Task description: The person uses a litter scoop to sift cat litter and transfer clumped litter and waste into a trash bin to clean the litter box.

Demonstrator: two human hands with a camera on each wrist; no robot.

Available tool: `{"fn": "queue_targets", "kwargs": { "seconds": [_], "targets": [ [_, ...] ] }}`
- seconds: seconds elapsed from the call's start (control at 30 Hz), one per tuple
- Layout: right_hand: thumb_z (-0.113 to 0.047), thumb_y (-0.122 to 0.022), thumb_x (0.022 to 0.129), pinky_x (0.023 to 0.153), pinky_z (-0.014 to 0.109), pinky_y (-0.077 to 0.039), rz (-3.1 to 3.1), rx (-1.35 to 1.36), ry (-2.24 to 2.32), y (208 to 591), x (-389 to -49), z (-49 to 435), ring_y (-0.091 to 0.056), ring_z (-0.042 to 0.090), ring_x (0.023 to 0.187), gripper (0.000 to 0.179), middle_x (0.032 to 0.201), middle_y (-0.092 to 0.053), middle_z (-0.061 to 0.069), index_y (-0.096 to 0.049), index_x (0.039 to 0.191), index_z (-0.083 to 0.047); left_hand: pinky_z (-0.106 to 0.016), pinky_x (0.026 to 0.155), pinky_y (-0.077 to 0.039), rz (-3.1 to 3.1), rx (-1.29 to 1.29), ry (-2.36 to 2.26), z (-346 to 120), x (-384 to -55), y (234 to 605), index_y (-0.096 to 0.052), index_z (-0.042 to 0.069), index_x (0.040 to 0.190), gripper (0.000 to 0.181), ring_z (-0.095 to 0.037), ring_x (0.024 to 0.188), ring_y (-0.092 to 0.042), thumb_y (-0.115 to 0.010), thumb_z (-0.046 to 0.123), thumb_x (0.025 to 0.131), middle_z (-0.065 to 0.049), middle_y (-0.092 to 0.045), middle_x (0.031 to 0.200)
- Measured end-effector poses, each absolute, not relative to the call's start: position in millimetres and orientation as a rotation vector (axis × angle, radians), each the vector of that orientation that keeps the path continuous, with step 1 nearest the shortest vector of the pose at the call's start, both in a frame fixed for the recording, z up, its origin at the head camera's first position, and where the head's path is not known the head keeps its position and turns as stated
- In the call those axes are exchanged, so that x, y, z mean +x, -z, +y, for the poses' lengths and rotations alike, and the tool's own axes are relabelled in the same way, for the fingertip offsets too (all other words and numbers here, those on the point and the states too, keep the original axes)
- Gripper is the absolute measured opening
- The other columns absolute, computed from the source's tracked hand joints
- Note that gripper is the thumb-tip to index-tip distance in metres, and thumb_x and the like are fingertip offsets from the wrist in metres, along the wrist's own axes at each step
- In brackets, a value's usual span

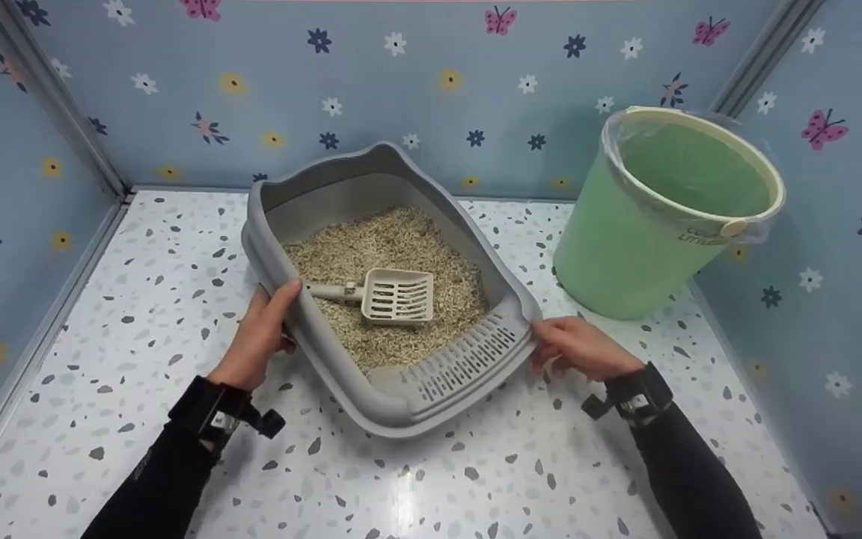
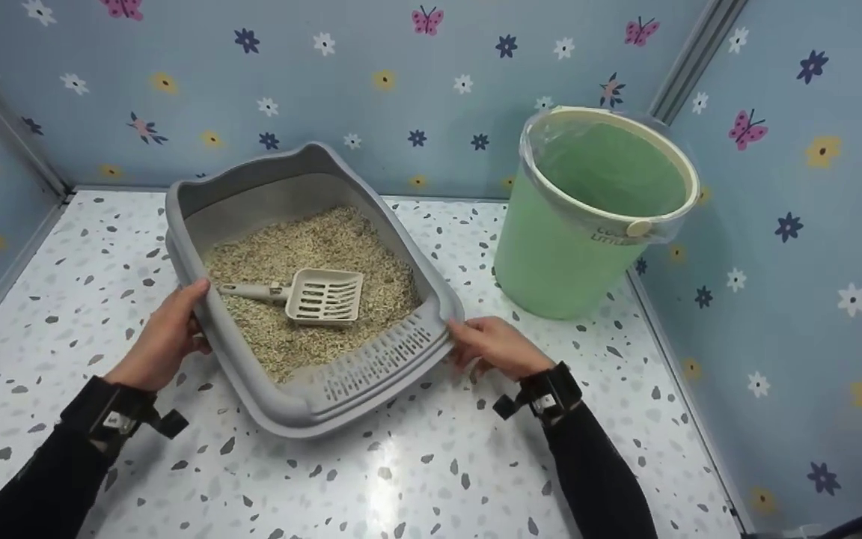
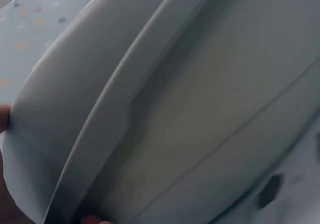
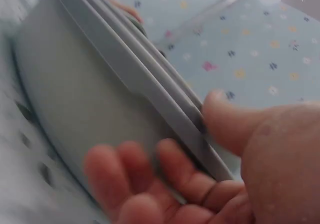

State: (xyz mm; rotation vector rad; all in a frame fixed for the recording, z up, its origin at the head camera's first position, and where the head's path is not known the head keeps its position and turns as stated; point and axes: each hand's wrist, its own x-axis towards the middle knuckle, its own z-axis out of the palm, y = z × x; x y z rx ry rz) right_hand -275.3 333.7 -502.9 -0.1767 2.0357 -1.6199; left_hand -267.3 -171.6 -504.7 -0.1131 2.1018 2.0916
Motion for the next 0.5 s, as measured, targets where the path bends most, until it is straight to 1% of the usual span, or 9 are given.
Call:
{"fn": "queue_targets", "kwargs": {
  "seconds": [0.03, 0.1, 0.2, 0.27, 0.3, 0.33, 0.4, 0.43, 0.5],
  "targets": [
    [-0.04, -0.054, 0.12, 0.062, 0.027, -0.059, 2.077, -0.145, 1.623, 500.7, -283.2, 333.2, -0.074, 0.018, 0.081, 0.045, 0.098, -0.079, 0.01, -0.074, 0.119, 0.0, -0.031, 0.071, -0.046, 2.116, -0.099, -2.077, -168.0, -259.5, 505.3, -0.033, 0.025, 0.164, 0.071, -0.026, 0.092, -0.054, -0.058, 0.064, 0.111, -0.017, -0.052, 0.128],
    [-0.044, -0.053, 0.119, 0.066, 0.03, -0.062, 2.142, -0.086, 1.666, 496.9, -299.2, 328.7, -0.074, 0.018, 0.086, 0.049, 0.101, -0.078, 0.01, -0.071, 0.121, 0.002, -0.033, 0.087, -0.053, 2.142, -0.046, -2.037, -159.6, -242.9, 507.2, -0.017, 0.025, 0.175, 0.085, -0.028, 0.11, -0.059, -0.06, 0.061, 0.111, -0.021, -0.051, 0.147],
    [-0.044, -0.056, 0.118, 0.071, 0.031, -0.064, 2.199, -0.087, 1.73, 494.9, -318.9, 318.4, -0.073, 0.017, 0.088, 0.049, 0.102, -0.073, 0.008, -0.068, 0.121, 0.004, -0.038, 0.088, -0.057, 2.175, -0.022, -1.98, -147.3, -220.6, 512.0, 0.009, 0.023, 0.18, 0.109, -0.028, 0.1, -0.062, -0.067, 0.057, 0.109, -0.024, -0.049, 0.161],
    [-0.042, -0.062, 0.116, 0.069, 0.027, -0.062, 2.235, -0.114, 1.75, 494.9, -327.6, 311.6, -0.071, 0.014, 0.082, 0.044, 0.097, -0.072, 0.006, -0.069, 0.117, 0.002, -0.035, 0.08, -0.059, 2.18, -0.026, -1.979, -141.6, -212.4, 514.7, 0.016, 0.024, 0.178, 0.116, -0.021, 0.086, -0.064, -0.071, 0.056, 0.108, -0.026, -0.054, 0.157],
    [-0.039, -0.065, 0.115, 0.066, 0.025, -0.06, 2.226, -0.119, 1.773, 495.2, -330.7, 308.7, -0.07, 0.013, 0.078, 0.041, 0.094, -0.071, 0.006, -0.069, 0.113, 0.001, -0.035, 0.07, -0.057, 2.181, -0.034, -1.991, -140.1, -210.3, 516.0, 0.014, 0.024, 0.179, 0.117, -0.02, 0.074, -0.059, -0.072, 0.055, 0.107, -0.028, -0.059, 0.15],
    [-0.036, -0.067, 0.114, 0.063, 0.024, -0.057, 2.211, -0.124, 1.797, 495.2, -332.6, 306.2, -0.068, 0.013, 0.074, 0.038, 0.09, -0.07, 0.005, -0.068, 0.109, 0.001, -0.035, 0.061, -0.051, 2.178, -0.036, -2.003, -139.4, -209.7, 517.0, 0.012, 0.025, 0.179, 0.116, -0.019, 0.066, -0.051, -0.073, 0.055, 0.107, -0.025, -0.063, 0.142],
    [-0.032, -0.07, 0.112, 0.056, 0.022, -0.051, 2.163, -0.113, 1.846, 495.3, -333.9, 302.2, -0.065, 0.011, 0.066, 0.032, 0.084, -0.069, 0.003, -0.066, 0.102, -0.002, -0.034, 0.062, -0.051, 2.167, -0.018, -2.035, -140.1, -210.8, 518.6, 0.005, 0.027, 0.18, 0.111, -0.019, 0.067, -0.051, -0.074, 0.053, 0.106, -0.021, -0.065, 0.14],
    [-0.03, -0.071, 0.112, 0.052, 0.021, -0.048, 2.134, -0.109, 1.864, 495.0, -333.7, 300.4, -0.063, 0.01, 0.063, 0.03, 0.081, -0.069, 0.003, -0.065, 0.1, -0.002, -0.033, 0.063, -0.051, 2.16, -0.01, -2.044, -141.5, -212.4, 519.3, 0.0, 0.028, 0.18, 0.108, -0.02, 0.068, -0.052, -0.075, 0.052, 0.106, -0.021, -0.067, 0.135],
    [-0.028, -0.07, 0.112, 0.049, 0.021, -0.049, 2.059, -0.101, 1.886, 494.3, -332.4, 298.1, -0.066, 0.012, 0.062, 0.03, 0.08, -0.071, 0.004, -0.063, 0.1, -0.002, -0.033, 0.071, -0.052, 2.163, 0.002, -2.042, -145.9, -215.9, 520.1, -0.004, 0.028, 0.18, 0.104, -0.023, 0.077, -0.056, -0.074, 0.051, 0.107, -0.02, -0.065, 0.138]
  ]
}}
